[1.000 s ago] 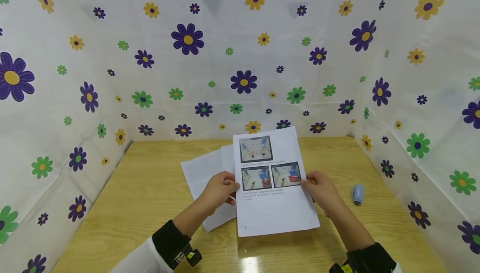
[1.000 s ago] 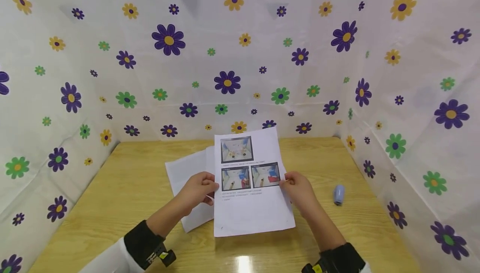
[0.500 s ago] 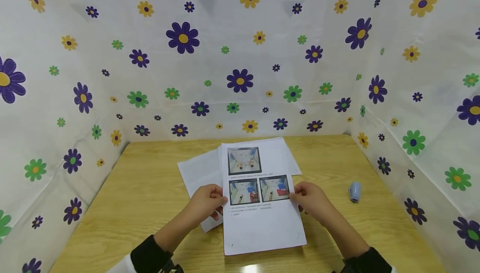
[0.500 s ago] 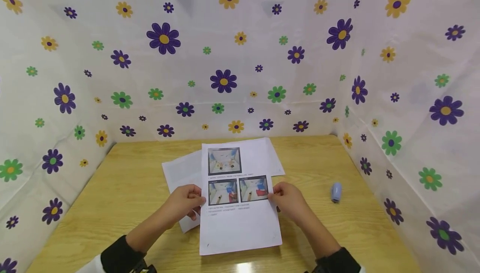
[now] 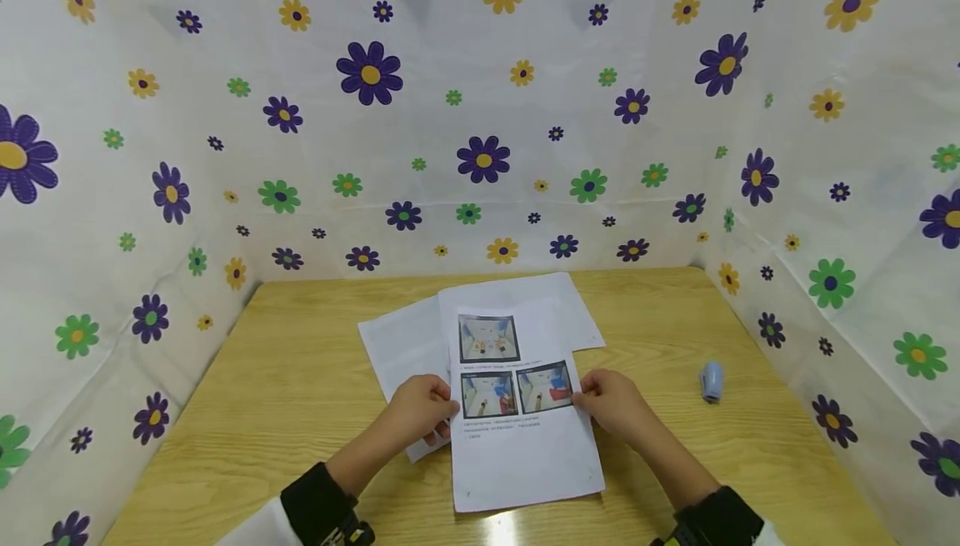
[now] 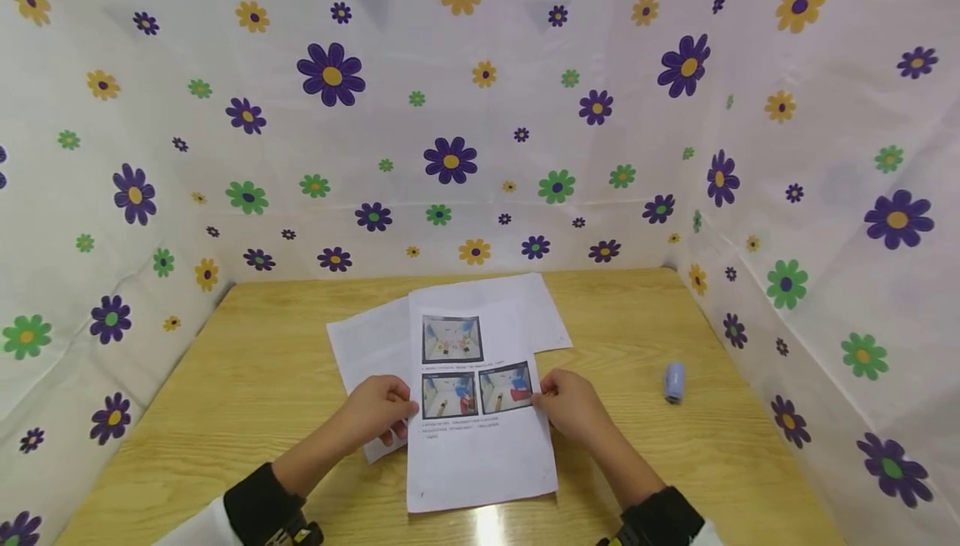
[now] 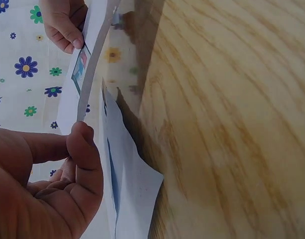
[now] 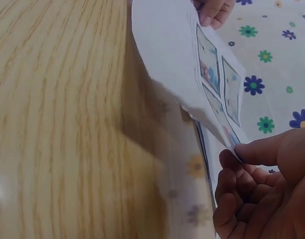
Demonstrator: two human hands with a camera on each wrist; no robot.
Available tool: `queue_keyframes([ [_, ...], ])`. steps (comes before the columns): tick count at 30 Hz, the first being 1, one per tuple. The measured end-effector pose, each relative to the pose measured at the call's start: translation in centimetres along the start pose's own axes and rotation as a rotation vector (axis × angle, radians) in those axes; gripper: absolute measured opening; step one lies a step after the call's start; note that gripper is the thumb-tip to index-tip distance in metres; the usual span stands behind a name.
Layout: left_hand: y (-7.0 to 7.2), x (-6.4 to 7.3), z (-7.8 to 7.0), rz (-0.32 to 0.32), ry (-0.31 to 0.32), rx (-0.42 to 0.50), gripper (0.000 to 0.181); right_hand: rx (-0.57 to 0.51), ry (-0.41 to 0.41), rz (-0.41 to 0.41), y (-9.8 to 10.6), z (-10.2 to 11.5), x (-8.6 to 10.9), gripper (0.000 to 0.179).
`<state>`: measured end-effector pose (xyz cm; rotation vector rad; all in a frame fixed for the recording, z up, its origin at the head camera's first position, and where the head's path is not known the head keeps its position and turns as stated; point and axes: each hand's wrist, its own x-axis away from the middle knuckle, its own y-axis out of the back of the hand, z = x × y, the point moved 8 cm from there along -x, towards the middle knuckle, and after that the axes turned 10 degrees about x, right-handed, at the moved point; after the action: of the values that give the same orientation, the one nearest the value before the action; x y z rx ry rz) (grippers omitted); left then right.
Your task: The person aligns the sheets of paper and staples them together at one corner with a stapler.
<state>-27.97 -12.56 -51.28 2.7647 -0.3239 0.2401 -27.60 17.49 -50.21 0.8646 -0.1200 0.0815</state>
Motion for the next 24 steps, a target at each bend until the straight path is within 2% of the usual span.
queue_keyframes([
  [5,-0.2,0.0,0.4,0.016,0.01,-0.015,0.013,0.039,0.008,0.009,-0.5,-0.1,-0.1,0.012],
  [11,0.2,0.0,0.5,-0.009,0.044,-0.054,0.014,0.062,0.003,0.034,-1.5,0.0,-0.6,0.013],
  [17,-0.3,0.2,1.0,0.025,0.06,-0.087,0.016,0.146,-0.039,0.052,-1.7,-0.6,0.0,0.018],
  [24,0.1,0.2,1.1,0.011,0.041,-0.196,0.024,0.279,-0.066,0.027,-1.6,-0.4,0.3,0.021],
])
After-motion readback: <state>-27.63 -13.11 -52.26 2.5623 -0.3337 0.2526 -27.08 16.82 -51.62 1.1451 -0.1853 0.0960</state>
